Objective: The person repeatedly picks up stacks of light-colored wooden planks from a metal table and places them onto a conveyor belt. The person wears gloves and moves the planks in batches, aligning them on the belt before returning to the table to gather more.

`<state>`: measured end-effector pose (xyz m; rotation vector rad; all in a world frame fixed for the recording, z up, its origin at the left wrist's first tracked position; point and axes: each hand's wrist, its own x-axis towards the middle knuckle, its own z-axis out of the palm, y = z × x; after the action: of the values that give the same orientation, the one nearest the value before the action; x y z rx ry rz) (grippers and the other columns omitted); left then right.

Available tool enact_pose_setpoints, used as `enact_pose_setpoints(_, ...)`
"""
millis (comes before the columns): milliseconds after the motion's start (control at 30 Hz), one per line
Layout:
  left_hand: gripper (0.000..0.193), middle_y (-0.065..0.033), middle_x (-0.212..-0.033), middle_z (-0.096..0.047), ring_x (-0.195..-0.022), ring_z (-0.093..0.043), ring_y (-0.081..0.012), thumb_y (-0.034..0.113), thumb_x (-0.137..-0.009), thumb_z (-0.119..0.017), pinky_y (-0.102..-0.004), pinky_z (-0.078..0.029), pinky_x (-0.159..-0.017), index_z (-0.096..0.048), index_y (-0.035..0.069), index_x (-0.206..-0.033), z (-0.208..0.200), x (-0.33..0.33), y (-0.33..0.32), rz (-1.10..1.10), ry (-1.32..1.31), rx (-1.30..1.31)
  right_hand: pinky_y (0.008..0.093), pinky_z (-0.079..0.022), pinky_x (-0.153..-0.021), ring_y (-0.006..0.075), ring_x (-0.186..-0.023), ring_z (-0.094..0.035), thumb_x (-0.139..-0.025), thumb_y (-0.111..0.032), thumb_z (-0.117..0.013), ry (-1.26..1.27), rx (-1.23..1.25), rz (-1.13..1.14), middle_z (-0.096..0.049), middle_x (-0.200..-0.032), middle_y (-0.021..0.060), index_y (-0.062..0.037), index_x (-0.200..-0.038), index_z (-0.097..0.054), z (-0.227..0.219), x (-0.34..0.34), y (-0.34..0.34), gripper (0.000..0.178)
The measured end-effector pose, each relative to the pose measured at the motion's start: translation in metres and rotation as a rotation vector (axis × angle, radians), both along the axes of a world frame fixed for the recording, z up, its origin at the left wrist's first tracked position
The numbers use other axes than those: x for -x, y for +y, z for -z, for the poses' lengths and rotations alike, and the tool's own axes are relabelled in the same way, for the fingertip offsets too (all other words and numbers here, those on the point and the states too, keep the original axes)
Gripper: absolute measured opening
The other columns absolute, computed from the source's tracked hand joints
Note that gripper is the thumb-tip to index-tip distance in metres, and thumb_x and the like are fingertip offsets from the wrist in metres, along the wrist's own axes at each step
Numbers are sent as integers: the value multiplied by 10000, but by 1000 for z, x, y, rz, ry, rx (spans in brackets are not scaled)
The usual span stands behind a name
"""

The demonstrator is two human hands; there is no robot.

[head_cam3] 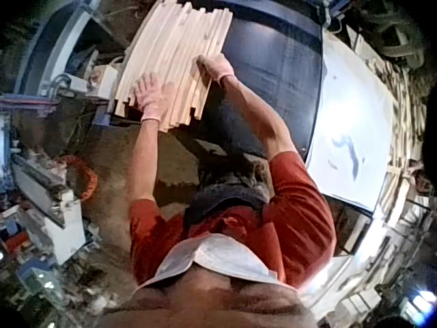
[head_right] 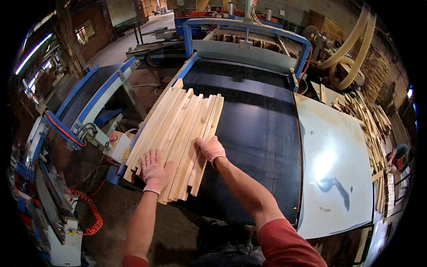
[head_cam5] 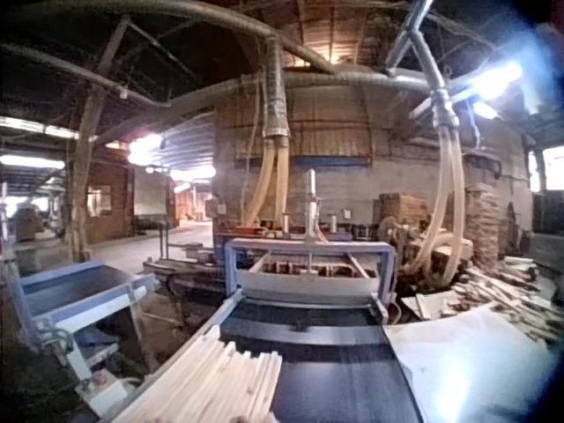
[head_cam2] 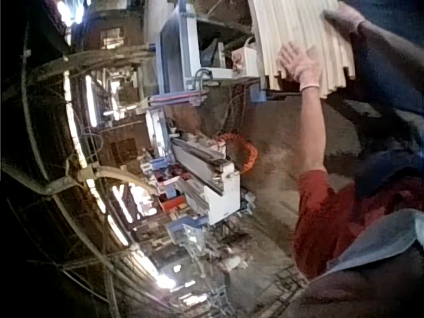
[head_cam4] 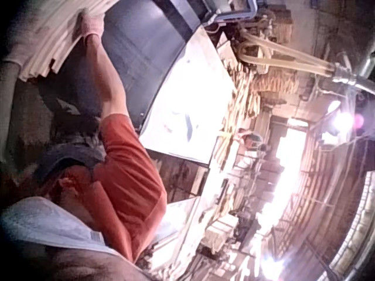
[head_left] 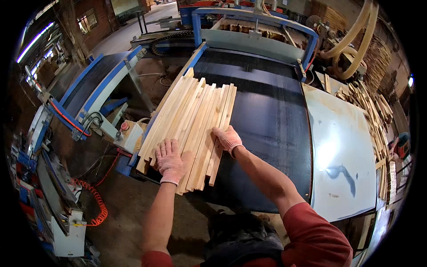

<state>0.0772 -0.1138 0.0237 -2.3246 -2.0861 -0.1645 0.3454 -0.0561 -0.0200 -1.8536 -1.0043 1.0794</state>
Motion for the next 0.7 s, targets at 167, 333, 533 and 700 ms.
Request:
enact_pose_setpoints(167,945,-246,-1791,-241,-1674,-173,-387,660,-1040,-508,-527,-51,-1367,-299,31,-1714,2,10,27,-5,-15,-5,460,-557,-1039,389,-1220,-729,-1006,-515,-675,-5,-301,-197,-751,-1268,262,-7,-1356,-586,12,-1,-38,623)
enact_pose_setpoints(333,924,-254,-1773,-281,-1661,-208,-405,594,-1015,-606,-521,-101,-1371,-344,24,-1693,-11,3,10,13,-60,7,416,-531,-1119,304,-1278,-654,-1005,-350,-764,-43,-299,-425,-656,-1378,194,-72,-1604,-465,7,0,-193,724)
enact_pose_setpoints(533,413,-214,-1421,-716,-1356,-666,-317,214,-1040,-684,-420,-520,-1173,-717,-20,-1380,-26,-104,-141,488,-1106,212,399,-421,-1233,289,-1560,-473,-1064,-459,-678,364,67,-766,-459,-1716,180,-27,-1687,-384,65,-42,-386,813)
enact_pose_setpoints(700,398,-164,-1410,-735,-1328,-673,-247,242,-1104,-643,-378,-496,-1175,-728,-25,-1387,24,-211,-284,766,-1158,1350,429,-521,-1095,387,-1306,-677,-1008,-615,-596,-95,792,-449,-729,-1422,181,-94,-1470,-686,195,-116,-566,702)
